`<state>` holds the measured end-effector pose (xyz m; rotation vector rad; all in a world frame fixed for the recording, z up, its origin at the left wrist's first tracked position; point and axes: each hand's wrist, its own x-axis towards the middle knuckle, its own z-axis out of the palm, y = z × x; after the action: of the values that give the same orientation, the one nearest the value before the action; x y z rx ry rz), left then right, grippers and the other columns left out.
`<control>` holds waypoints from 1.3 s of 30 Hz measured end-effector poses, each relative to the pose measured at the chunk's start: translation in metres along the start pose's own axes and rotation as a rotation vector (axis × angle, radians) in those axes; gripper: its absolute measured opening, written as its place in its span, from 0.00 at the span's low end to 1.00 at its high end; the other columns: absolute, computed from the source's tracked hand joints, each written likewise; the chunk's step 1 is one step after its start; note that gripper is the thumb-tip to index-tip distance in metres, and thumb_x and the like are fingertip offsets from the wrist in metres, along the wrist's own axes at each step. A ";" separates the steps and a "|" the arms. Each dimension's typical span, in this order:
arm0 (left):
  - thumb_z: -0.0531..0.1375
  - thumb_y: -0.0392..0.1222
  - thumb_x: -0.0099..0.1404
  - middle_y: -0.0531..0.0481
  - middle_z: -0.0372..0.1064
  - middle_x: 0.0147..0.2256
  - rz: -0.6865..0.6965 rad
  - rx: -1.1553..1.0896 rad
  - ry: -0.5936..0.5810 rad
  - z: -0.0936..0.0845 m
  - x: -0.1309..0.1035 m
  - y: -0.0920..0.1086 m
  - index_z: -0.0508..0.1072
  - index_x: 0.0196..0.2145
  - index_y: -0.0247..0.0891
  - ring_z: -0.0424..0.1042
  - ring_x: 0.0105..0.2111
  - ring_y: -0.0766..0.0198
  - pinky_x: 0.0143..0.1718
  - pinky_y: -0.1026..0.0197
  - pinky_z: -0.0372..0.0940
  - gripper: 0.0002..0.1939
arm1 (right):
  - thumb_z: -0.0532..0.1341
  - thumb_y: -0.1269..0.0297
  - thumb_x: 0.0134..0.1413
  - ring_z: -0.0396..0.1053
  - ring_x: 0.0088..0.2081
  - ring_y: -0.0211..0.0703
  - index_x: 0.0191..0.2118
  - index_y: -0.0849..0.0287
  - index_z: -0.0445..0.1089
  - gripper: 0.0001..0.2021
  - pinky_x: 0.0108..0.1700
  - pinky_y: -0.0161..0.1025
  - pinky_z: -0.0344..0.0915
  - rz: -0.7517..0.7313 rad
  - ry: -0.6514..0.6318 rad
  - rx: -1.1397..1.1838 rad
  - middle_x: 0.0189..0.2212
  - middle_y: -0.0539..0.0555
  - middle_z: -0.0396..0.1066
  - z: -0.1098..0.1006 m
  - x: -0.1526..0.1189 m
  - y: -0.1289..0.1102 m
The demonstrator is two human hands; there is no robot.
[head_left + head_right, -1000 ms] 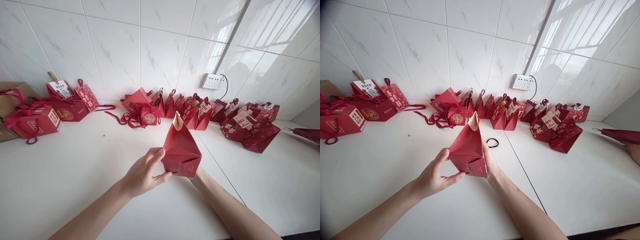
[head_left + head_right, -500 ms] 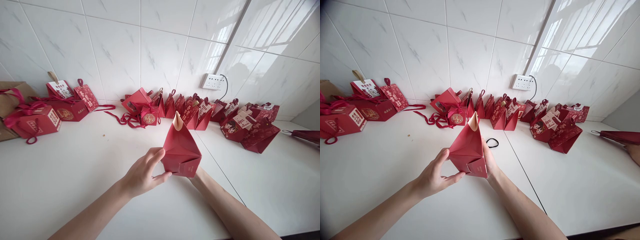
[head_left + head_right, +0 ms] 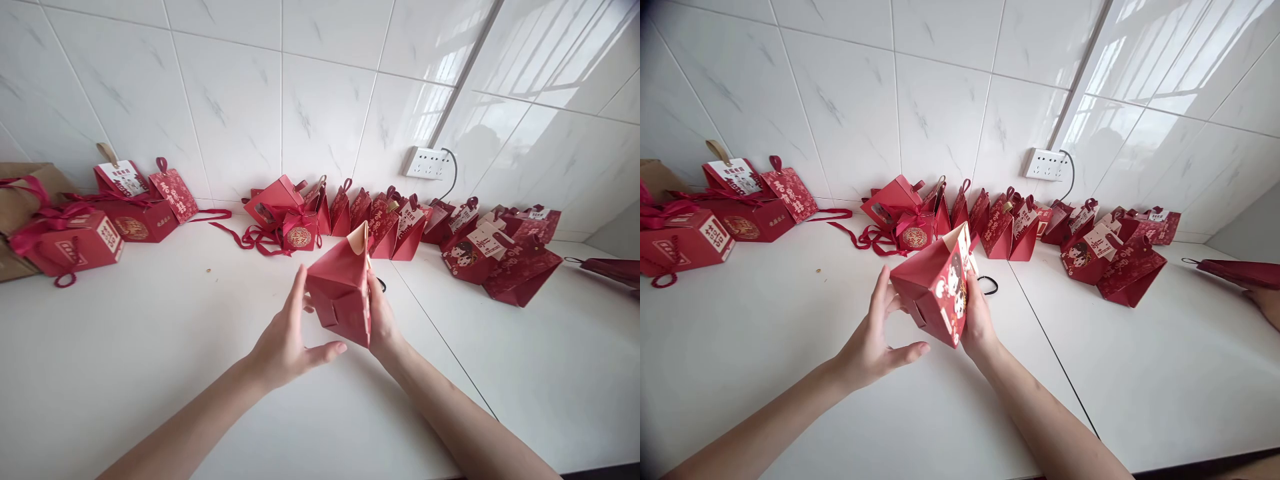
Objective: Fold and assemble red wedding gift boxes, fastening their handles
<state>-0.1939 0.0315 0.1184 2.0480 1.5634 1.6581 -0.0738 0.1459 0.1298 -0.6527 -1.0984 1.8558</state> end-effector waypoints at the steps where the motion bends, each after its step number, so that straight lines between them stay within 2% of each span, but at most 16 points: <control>1: 0.63 0.52 0.61 0.37 0.61 0.53 -0.082 -0.042 -0.019 -0.001 0.001 0.001 0.22 0.67 0.50 0.70 0.42 0.55 0.44 0.46 0.69 0.56 | 0.61 0.44 0.53 0.75 0.33 0.50 0.38 0.58 0.73 0.21 0.33 0.44 0.73 0.039 0.021 0.015 0.33 0.55 0.77 0.000 0.001 0.001; 3: 0.63 0.56 0.60 0.35 0.57 0.57 -0.221 -0.125 -0.036 -0.001 0.003 0.001 0.19 0.66 0.48 0.68 0.47 0.52 0.46 0.45 0.67 0.58 | 0.61 0.45 0.53 0.75 0.34 0.49 0.40 0.56 0.72 0.19 0.33 0.43 0.73 0.053 0.052 0.046 0.36 0.53 0.77 0.000 0.003 0.002; 6: 0.62 0.56 0.61 0.34 0.57 0.58 -0.389 -0.255 -0.004 -0.001 0.007 0.003 0.17 0.66 0.47 0.68 0.48 0.52 0.46 0.47 0.67 0.58 | 0.64 0.47 0.52 0.74 0.40 0.49 0.44 0.55 0.71 0.20 0.37 0.42 0.73 -0.024 0.038 0.061 0.44 0.54 0.76 -0.001 0.004 0.002; 9: 0.62 0.53 0.61 0.36 0.57 0.58 -0.444 -0.332 0.024 -0.002 0.010 0.005 0.21 0.66 0.48 0.69 0.49 0.53 0.46 0.48 0.67 0.56 | 0.65 0.48 0.51 0.73 0.44 0.50 0.46 0.55 0.71 0.20 0.40 0.43 0.73 -0.055 0.015 0.051 0.47 0.54 0.74 -0.001 0.003 0.001; 11: 0.62 0.49 0.60 0.38 0.57 0.58 -0.433 -0.328 0.018 -0.002 0.010 0.007 0.22 0.66 0.49 0.68 0.50 0.53 0.48 0.47 0.66 0.55 | 0.65 0.49 0.51 0.73 0.45 0.50 0.45 0.54 0.70 0.19 0.42 0.44 0.72 -0.081 -0.012 0.065 0.47 0.53 0.74 -0.001 0.002 0.001; 15: 0.63 0.42 0.57 0.40 0.53 0.60 -0.327 -0.225 0.021 -0.003 0.009 0.010 0.21 0.66 0.51 0.65 0.54 0.52 0.55 0.44 0.62 0.57 | 0.65 0.49 0.47 0.71 0.44 0.50 0.41 0.52 0.71 0.17 0.42 0.44 0.71 -0.081 -0.027 0.107 0.42 0.50 0.74 0.000 0.001 0.001; 19: 0.63 0.38 0.56 0.39 0.52 0.61 -0.282 -0.159 0.013 -0.003 0.007 0.010 0.20 0.66 0.51 0.65 0.54 0.52 0.54 0.45 0.64 0.58 | 0.66 0.50 0.45 0.70 0.43 0.50 0.39 0.52 0.72 0.16 0.41 0.43 0.69 -0.064 -0.017 0.147 0.41 0.50 0.75 0.001 0.000 0.000; 25: 0.62 0.35 0.57 0.40 0.55 0.59 -0.221 -0.096 0.019 -0.003 0.004 0.009 0.21 0.66 0.52 0.68 0.51 0.53 0.51 0.46 0.68 0.57 | 0.65 0.53 0.47 0.70 0.41 0.48 0.38 0.51 0.72 0.13 0.40 0.42 0.67 -0.078 -0.054 0.179 0.39 0.49 0.74 0.000 -0.001 0.000; 32: 0.62 0.34 0.58 0.40 0.56 0.57 -0.213 -0.077 0.017 -0.003 0.002 0.008 0.22 0.66 0.53 0.69 0.49 0.54 0.48 0.48 0.70 0.57 | 0.64 0.54 0.48 0.70 0.39 0.47 0.38 0.51 0.71 0.11 0.38 0.42 0.66 -0.074 -0.062 0.167 0.37 0.49 0.74 -0.001 0.000 0.000; 39: 0.62 0.35 0.58 0.40 0.56 0.58 -0.193 -0.103 0.007 -0.003 0.004 0.009 0.21 0.66 0.52 0.67 0.51 0.54 0.52 0.46 0.67 0.57 | 0.63 0.52 0.48 0.71 0.41 0.50 0.40 0.52 0.72 0.14 0.38 0.43 0.68 -0.055 -0.064 0.161 0.40 0.50 0.75 0.001 -0.001 -0.002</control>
<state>-0.1911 0.0284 0.1280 1.7823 1.5850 1.6406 -0.0732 0.1454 0.1316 -0.4690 -0.9851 1.9055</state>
